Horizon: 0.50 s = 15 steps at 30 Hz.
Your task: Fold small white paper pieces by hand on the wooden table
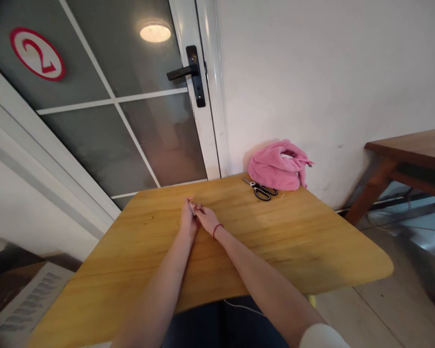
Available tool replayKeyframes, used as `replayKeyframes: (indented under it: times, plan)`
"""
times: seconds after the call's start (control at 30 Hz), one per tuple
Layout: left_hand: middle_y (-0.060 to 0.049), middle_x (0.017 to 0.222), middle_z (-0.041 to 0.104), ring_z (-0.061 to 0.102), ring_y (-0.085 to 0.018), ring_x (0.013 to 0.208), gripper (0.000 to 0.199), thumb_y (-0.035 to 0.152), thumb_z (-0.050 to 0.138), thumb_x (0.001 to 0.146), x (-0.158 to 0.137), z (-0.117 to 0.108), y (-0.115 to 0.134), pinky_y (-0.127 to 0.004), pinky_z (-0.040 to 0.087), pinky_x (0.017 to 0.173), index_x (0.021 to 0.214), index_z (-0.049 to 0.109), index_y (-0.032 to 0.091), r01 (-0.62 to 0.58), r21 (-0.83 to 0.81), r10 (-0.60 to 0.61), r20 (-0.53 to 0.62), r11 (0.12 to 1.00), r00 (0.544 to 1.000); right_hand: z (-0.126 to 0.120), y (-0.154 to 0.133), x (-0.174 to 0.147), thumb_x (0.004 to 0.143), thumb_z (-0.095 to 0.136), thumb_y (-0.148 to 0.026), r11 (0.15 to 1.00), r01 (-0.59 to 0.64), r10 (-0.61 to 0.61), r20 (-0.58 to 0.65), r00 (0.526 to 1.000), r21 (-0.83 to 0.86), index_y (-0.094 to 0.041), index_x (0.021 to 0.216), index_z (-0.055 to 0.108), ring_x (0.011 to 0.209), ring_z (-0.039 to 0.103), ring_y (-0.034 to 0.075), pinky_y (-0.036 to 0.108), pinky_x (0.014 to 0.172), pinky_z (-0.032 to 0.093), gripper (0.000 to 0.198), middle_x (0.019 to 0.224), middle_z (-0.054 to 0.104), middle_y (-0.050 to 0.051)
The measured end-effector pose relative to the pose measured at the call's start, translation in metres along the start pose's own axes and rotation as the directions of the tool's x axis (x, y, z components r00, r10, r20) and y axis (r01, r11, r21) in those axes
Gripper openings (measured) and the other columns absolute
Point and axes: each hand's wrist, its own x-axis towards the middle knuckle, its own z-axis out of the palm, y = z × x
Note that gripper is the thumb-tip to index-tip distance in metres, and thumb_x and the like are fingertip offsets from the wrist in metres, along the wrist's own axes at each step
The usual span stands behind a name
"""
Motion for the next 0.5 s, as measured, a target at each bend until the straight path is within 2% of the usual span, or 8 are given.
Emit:
replayKeyframes:
  times: [0.1,0.17,0.27,0.37,0.5]
  plan:
    - [0.007,0.039,0.034,0.047,-0.009,0.042,0.024,0.040,0.039,0.079,0.005,-0.006,-0.002,-0.023,0.041,0.057,0.069,0.043,0.020,0.074,-0.136,-0.077,-0.012,0.988,0.997,-0.001,-0.003,-0.006,0.077,0.038,-0.046,0.965,0.143,-0.150,-0.013,0.989,-0.219,-0.016,0.070,0.055,0.065,0.052,0.012,0.021,0.056,0.036,0.035,0.069,0.058,0.002]
    - [0.007,0.039,0.034,0.047,-0.009,0.044,0.025,0.040,0.037,0.080,0.008,-0.009,-0.004,-0.023,0.041,0.059,0.066,0.042,0.020,0.106,-0.190,-0.115,-0.038,0.976,0.993,-0.001,-0.006,-0.011,0.080,0.032,-0.048,0.916,0.178,-0.185,0.016,0.983,-0.361,-0.017,0.082,0.058,0.077,0.054,0.015,0.023,0.063,0.037,0.040,0.082,0.061,0.004]
    - [0.007,0.039,0.032,0.042,-0.007,0.039,0.027,0.036,0.034,0.082,0.010,-0.013,-0.005,-0.023,0.041,0.060,0.062,0.041,0.019,0.104,-0.237,-0.130,-0.096,0.966,0.987,-0.003,-0.011,-0.018,0.082,0.029,-0.049,0.797,0.177,-0.192,0.036,0.981,-0.578,-0.022,0.098,0.055,0.084,0.055,0.016,0.024,0.067,0.037,0.040,0.095,0.060,0.005]
    - [0.007,0.040,0.031,0.038,-0.007,0.036,0.030,0.034,0.032,0.083,0.012,-0.015,-0.005,-0.023,0.042,0.058,0.059,0.039,0.019,0.106,-0.244,-0.146,-0.153,0.964,0.977,-0.006,-0.017,-0.022,0.082,0.028,-0.050,0.700,0.158,-0.187,0.034,0.982,-0.696,-0.024,0.100,0.053,0.081,0.056,0.016,0.024,0.065,0.036,0.040,0.095,0.060,0.005]
    - [0.005,0.043,0.034,0.046,-0.008,0.045,0.035,0.036,0.030,0.083,0.013,-0.015,-0.004,-0.022,0.042,0.057,0.053,0.036,0.018,0.130,-0.276,-0.175,-0.148,0.952,0.973,-0.008,-0.022,-0.023,0.078,0.035,-0.055,0.672,0.128,-0.152,0.033,0.988,-0.729,-0.023,0.099,0.049,0.076,0.057,0.016,0.024,0.061,0.035,0.041,0.086,0.061,0.003]
